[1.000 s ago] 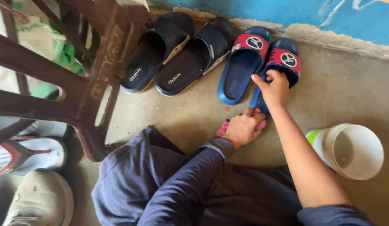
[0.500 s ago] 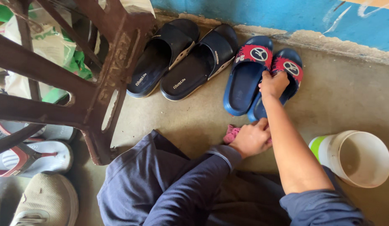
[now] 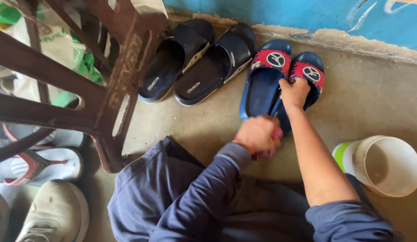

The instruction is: The person sits on the floor and wipes several pairs of slippers with a pink cloth, dipping the cloth into a bucket of water between items. The person cleans the top and bottom surfaces of each slipper and places them back on the floor.

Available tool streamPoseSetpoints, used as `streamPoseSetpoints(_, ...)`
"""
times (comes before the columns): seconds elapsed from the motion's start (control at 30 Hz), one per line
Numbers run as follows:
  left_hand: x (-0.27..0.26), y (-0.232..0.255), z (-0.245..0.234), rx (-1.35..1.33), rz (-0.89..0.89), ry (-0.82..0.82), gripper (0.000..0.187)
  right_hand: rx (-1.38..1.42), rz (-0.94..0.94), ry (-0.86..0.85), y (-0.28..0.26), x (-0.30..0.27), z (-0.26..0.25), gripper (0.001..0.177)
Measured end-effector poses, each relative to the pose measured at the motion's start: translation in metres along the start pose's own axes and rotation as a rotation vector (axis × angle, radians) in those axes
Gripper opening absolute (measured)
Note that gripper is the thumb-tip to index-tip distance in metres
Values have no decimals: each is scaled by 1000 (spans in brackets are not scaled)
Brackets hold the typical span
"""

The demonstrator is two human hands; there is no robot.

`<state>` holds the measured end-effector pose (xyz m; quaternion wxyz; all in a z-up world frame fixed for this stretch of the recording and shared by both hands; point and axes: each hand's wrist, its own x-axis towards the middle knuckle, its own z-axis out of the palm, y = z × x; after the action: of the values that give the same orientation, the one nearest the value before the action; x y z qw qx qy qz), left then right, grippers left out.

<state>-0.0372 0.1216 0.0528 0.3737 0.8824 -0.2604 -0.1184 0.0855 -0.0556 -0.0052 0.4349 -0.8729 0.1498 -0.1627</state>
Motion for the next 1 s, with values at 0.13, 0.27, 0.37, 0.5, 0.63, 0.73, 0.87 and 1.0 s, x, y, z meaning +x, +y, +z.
streamPoseSetpoints(0.13, 10, -32, -44, 114, -394, 317, 15, -1, 13, -34, -4, -2, -5, 29)
streamPoseSetpoints(0.27, 9, -77, -84, 65, -481, 845, 12, 26, 9, -38, -6, -4, -5, 29)
streamPoseSetpoints(0.37, 11, -109, -105, -19, -623, 907, 33, 7, 5, -33, -5, -4, -7, 30)
streamPoseSetpoints(0.5, 21, -140, -113, -6, -575, 750, 39, -36, -6, -39, -5, -7, -7, 30)
streamPoseSetpoints(0.63, 36, -152, -108, -6, -470, 787, 41, -35, -26, -5, -6, -6, -2, 28)
streamPoseSetpoints(0.73, 41, -153, -104, -94, -466, 800, 60, -33, -19, 3, -3, -7, -4, 28)
streamPoseSetpoints(0.87, 53, -160, -120, -12, -526, 674, 77, -1, -2, -28, -2, -4, -2, 28)
streamPoseSetpoints(1.0, 51, -164, -118, 13, -455, 659, 62, 12, -6, -14, 5, -11, -3, 25)
